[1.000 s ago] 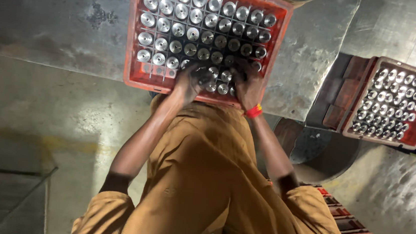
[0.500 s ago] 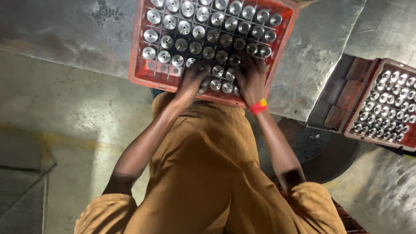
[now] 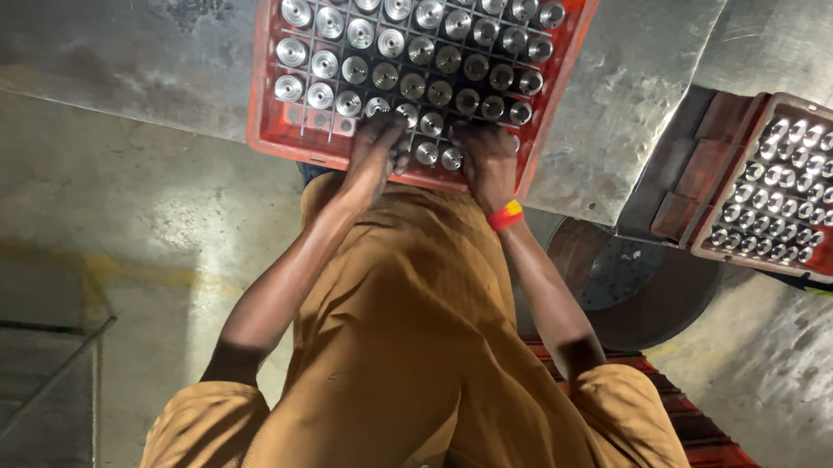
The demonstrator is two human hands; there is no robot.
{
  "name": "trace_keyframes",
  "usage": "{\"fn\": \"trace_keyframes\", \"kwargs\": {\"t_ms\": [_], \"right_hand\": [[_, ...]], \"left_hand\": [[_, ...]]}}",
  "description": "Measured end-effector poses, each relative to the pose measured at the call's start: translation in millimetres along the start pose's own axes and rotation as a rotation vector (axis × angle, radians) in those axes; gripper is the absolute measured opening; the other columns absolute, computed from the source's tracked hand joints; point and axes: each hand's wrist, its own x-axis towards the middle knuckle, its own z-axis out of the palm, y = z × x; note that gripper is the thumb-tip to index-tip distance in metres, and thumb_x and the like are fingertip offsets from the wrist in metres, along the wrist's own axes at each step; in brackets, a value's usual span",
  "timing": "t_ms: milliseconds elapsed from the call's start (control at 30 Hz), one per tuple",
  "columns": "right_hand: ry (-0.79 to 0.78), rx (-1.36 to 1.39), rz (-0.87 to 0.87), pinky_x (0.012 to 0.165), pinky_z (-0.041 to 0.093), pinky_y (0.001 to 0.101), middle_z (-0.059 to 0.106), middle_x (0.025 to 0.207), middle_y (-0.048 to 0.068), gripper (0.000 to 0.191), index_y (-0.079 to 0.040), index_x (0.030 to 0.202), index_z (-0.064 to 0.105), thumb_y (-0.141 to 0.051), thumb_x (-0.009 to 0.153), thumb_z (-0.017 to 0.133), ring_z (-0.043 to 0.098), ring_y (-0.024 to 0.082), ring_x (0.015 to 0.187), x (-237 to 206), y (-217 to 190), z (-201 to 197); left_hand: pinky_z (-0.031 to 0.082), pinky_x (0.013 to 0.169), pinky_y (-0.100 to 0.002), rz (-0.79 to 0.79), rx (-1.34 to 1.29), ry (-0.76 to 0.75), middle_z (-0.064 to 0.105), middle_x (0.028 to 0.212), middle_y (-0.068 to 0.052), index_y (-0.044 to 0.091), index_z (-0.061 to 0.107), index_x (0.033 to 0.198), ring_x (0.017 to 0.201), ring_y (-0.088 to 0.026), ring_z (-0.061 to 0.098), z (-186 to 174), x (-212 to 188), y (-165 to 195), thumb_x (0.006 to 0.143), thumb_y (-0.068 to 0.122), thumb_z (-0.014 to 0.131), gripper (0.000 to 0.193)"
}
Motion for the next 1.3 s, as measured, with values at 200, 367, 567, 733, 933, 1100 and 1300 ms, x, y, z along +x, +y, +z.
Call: {"fn": "trace_keyframes", "kwargs": {"t_ms": [200, 367, 567, 733, 933, 1100, 1300], "right_hand": [[-0.018, -0.016, 0.006, 0.087, 0.048, 0.0482, 0.069, 0.103, 0.014, 0.028, -0.007, 0.112, 0.074, -0.008, 0.084, 0.070, 0.060, 0.037, 0.100, 1, 0, 15], [-0.023, 0.005, 0.079, 0.086, 0.047, 0.0503, 0.069, 0.104, 0.017, 0.028, -0.009, 0.114, 0.074, -0.007, 0.086, 0.071, 0.059, 0.038, 0.101, 6, -5, 4], [0.125, 0.055, -0.027, 0.086, 0.050, 0.0451, 0.073, 0.110, 0.013, 0.034, -0.009, 0.117, 0.073, -0.016, 0.085, 0.077, 0.063, 0.033, 0.102, 3, -19, -9], [-0.042, 0.732, 0.614, 0.057, 0.039, 0.0269, 0.061, 0.075, -0.001, 0.021, -0.003, 0.114, 0.077, -0.021, 0.104, 0.071, 0.049, 0.006, 0.065, -18, -35, 5], [0.057, 0.362, 0.371, 0.068, 0.047, 0.0355, 0.071, 0.087, 0.008, 0.023, -0.006, 0.110, 0.077, -0.016, 0.089, 0.080, 0.060, 0.020, 0.075, -24, -18, -6], [-0.078, -0.045, 0.076, 0.087, 0.045, 0.0456, 0.071, 0.095, 0.009, 0.016, -0.012, 0.100, 0.077, -0.017, 0.086, 0.081, 0.061, 0.031, 0.097, -22, -19, -1], [-0.192, -0.137, 0.072, 0.084, 0.042, 0.0464, 0.068, 0.096, 0.011, 0.020, -0.011, 0.100, 0.077, -0.025, 0.088, 0.080, 0.059, 0.032, 0.096, -7, -29, -4]], "left_hand": [[0.038, 0.054, -0.021, 0.070, 0.032, -0.073, 0.053, 0.082, 0.005, 0.010, 0.066, 0.130, 0.066, -0.004, 0.048, -3, -2, -4, 0.104, 0.020, 0.058, 0.029], [0.040, 0.054, -0.024, 0.044, 0.006, -0.090, 0.056, 0.082, 0.002, 0.010, 0.059, 0.121, 0.065, -0.008, 0.051, -3, 3, -8, 0.104, 0.018, 0.061, 0.018], [0.039, 0.051, -0.024, 0.038, 0.175, -0.169, 0.053, 0.079, 0.002, 0.006, 0.058, 0.127, 0.061, -0.008, 0.048, 9, -3, 0, 0.110, 0.023, 0.057, 0.024], [0.042, 0.048, -0.023, -0.024, 0.456, -0.299, 0.057, 0.075, 0.001, 0.017, 0.045, 0.146, 0.058, -0.007, 0.051, 24, -8, -6, 0.101, 0.014, 0.056, 0.047], [0.054, 0.065, -0.029, 0.013, 0.001, -0.181, 0.069, 0.097, -0.007, 0.001, 0.057, 0.137, 0.075, -0.014, 0.065, 0, 5, -23, 0.109, 0.011, 0.055, 0.030], [0.048, 0.056, -0.028, 0.092, 0.090, -0.035, 0.063, 0.090, -0.002, 0.006, 0.055, 0.127, 0.067, -0.011, 0.059, -19, 10, -27, 0.108, 0.023, 0.060, 0.026], [0.030, 0.044, -0.022, 0.080, 0.266, 0.073, 0.058, 0.080, 0.000, 0.001, 0.063, 0.123, 0.054, -0.006, 0.043, -9, 1, -14, 0.114, 0.032, 0.055, 0.033]]}}
